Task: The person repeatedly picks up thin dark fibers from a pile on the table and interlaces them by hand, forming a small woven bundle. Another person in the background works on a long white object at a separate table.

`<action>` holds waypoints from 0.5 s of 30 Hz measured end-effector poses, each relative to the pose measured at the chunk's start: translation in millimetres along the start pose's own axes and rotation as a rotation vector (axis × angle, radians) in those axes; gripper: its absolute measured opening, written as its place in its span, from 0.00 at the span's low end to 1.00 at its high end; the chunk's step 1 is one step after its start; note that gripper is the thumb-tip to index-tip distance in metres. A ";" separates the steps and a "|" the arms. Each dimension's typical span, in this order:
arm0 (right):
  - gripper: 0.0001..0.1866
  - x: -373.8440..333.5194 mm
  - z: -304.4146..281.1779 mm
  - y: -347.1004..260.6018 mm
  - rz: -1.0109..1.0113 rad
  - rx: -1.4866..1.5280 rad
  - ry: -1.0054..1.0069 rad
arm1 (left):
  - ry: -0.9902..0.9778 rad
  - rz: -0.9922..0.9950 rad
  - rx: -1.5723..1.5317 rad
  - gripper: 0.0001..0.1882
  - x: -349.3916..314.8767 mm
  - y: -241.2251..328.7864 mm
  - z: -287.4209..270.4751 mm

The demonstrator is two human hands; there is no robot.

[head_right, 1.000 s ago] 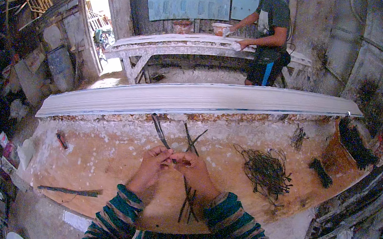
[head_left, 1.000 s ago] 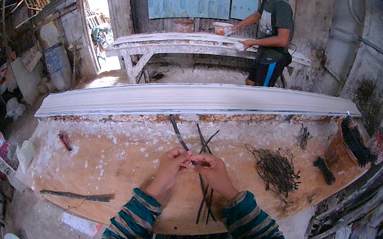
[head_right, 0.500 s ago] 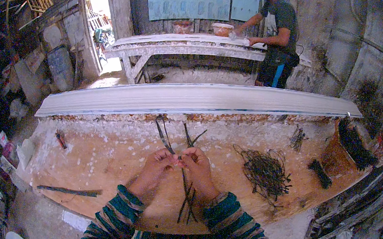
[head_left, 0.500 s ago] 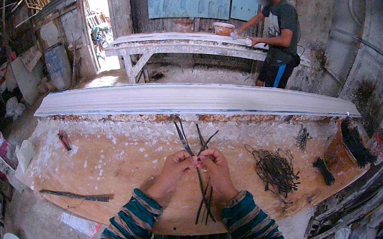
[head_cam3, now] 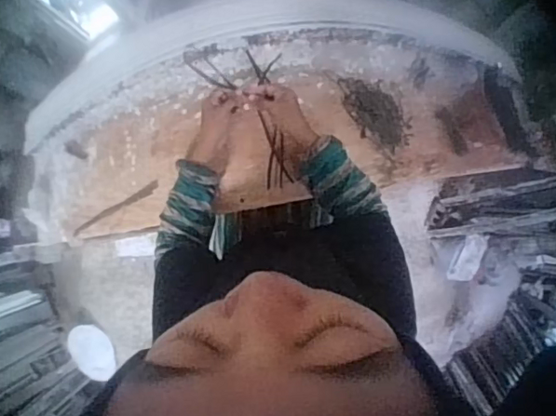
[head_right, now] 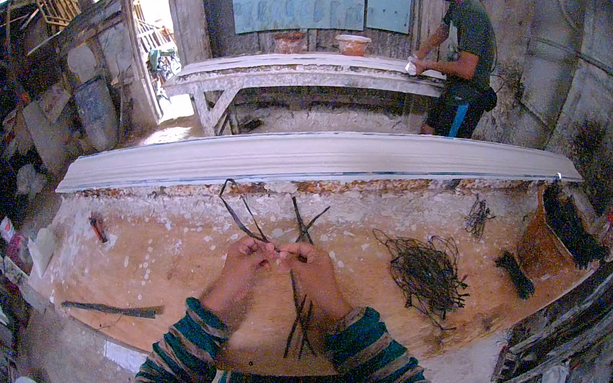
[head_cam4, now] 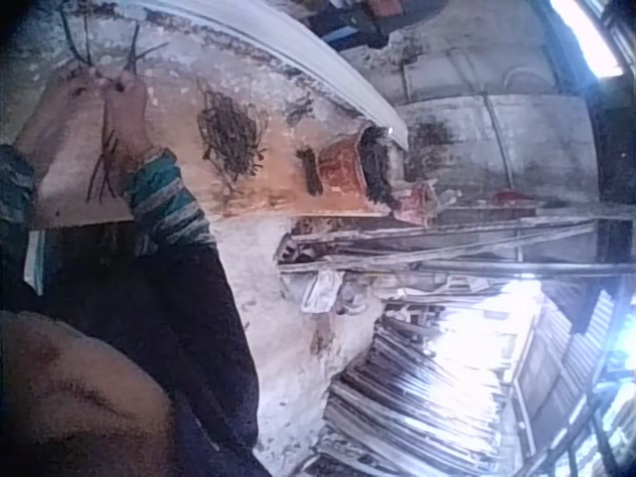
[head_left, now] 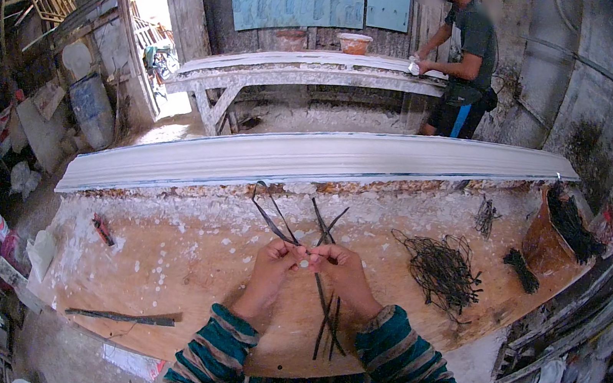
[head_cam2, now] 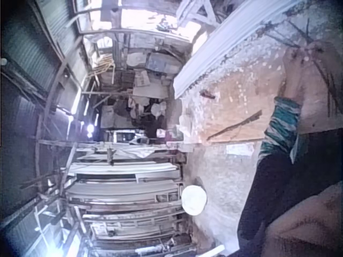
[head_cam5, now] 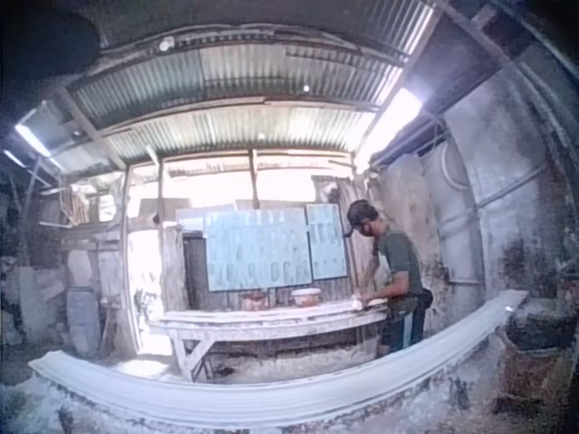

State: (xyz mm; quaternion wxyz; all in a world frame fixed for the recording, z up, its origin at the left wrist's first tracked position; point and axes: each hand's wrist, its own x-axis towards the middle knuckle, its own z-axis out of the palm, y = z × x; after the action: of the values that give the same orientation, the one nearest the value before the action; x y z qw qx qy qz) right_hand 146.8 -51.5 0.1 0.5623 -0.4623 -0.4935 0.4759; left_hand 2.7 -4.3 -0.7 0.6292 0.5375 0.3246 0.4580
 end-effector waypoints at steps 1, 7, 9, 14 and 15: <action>0.10 0.3 -0.7 0.9 -0.002 -0.062 0.000 | -0.009 0.011 -0.005 0.04 0.6 -1.8 -0.9; 0.09 0.0 2.9 4.0 -0.006 0.004 -0.020 | -0.014 0.008 -0.101 0.04 -2.1 -0.8 4.1; 0.08 -1.6 3.3 -1.3 0.017 0.050 -0.037 | -0.024 0.011 -0.127 0.04 -1.4 -3.1 1.9; 0.05 1.3 -1.5 6.2 0.111 0.130 -0.072 | -0.036 0.035 -0.127 0.05 0.0 -2.5 -0.5; 0.05 1.5 -1.5 6.8 0.134 0.161 -0.060 | -0.043 0.030 -0.118 0.05 0.4 -2.7 -1.3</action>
State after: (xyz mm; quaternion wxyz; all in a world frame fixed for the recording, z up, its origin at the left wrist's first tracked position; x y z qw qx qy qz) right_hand 147.8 -49.3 -6.6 0.5494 -0.4334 -0.4383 0.5642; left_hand 2.3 -3.5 -3.6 0.6596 0.5141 0.2754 0.4741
